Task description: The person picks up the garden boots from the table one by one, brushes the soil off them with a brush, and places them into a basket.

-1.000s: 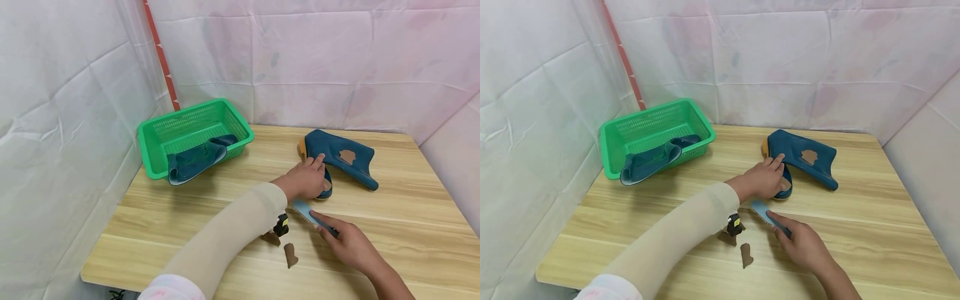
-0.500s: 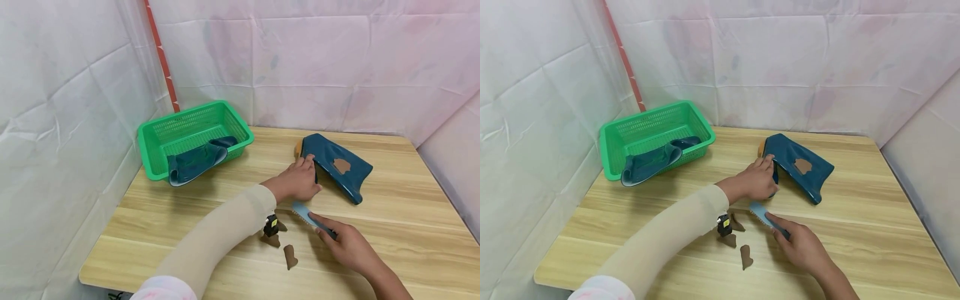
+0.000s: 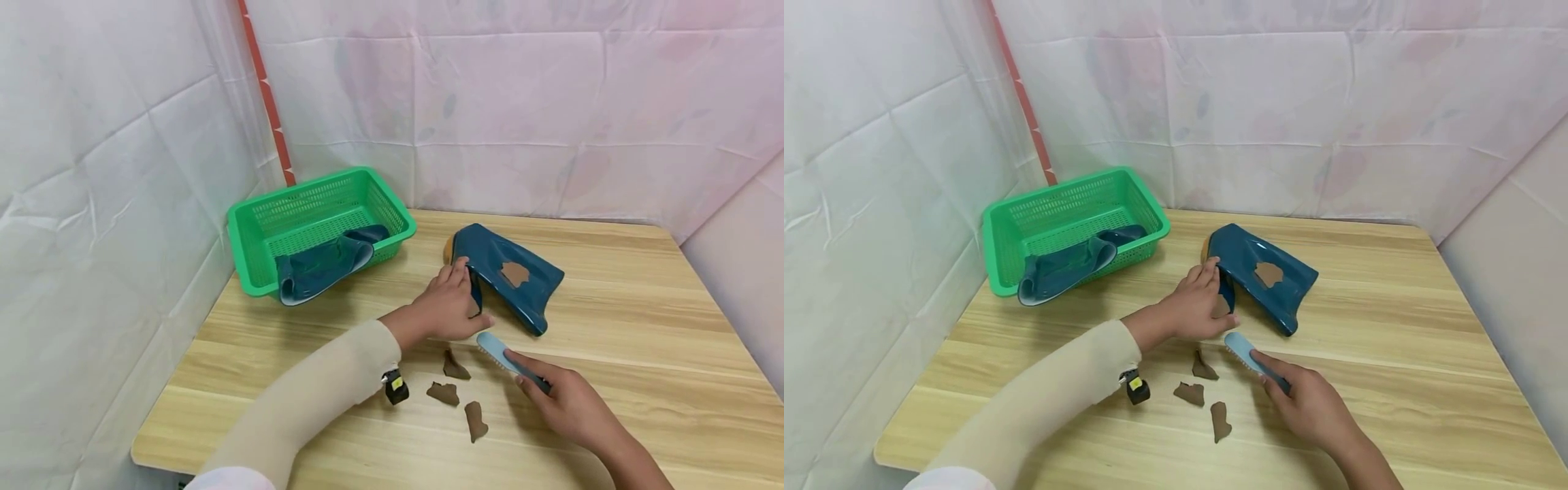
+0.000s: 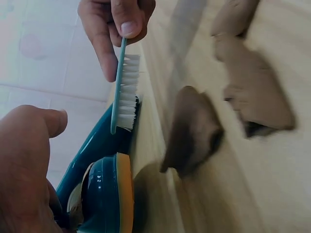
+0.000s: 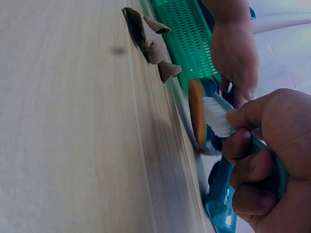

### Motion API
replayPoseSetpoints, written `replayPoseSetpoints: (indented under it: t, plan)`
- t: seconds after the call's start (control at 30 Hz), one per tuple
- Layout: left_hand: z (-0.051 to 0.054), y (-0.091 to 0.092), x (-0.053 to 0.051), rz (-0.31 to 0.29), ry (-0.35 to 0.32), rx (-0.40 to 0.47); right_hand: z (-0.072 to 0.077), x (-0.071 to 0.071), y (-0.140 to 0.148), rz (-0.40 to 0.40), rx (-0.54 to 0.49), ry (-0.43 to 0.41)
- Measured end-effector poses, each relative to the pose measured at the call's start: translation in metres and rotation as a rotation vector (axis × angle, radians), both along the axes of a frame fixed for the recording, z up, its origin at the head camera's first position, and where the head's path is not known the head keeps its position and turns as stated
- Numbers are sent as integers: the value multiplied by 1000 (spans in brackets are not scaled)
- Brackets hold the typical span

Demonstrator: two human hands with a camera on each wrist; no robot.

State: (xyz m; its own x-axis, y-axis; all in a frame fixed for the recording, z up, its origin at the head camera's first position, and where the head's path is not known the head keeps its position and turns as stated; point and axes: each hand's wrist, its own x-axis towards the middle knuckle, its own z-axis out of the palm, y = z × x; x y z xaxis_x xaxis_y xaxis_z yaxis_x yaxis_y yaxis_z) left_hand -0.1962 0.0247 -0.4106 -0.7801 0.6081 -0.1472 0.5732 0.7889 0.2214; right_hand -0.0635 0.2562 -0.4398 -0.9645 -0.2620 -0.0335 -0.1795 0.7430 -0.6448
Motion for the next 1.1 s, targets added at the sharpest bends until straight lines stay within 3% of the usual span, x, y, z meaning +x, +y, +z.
replayPoseSetpoints:
  t: [0.2,0.4,0.5,0.63,0.7,0.8,0.9,1.0,1.1]
  plan:
    - [-4,-23,12,27,-4,83,0,0,0,3,6,12]
    - [-9,-36,19,49,17,66,0,0,1,-7,29,14]
    - [-11,-39,20,45,118,6,1,0,1,-15,44,9]
    - [-8,-33,16,27,349,-65,0,0,3,-19,54,0]
    - [-3,-25,14,-12,442,-106,-1,1,5,-18,50,4]
    - [4,-4,11,-104,498,-174,-3,1,6,-12,41,18]
    - [6,20,9,-189,460,-224,-5,1,6,3,23,36]
    - [4,41,5,-226,366,-256,-6,0,5,22,3,41]
    - [3,54,1,-241,312,-289,-6,1,2,32,-14,33]
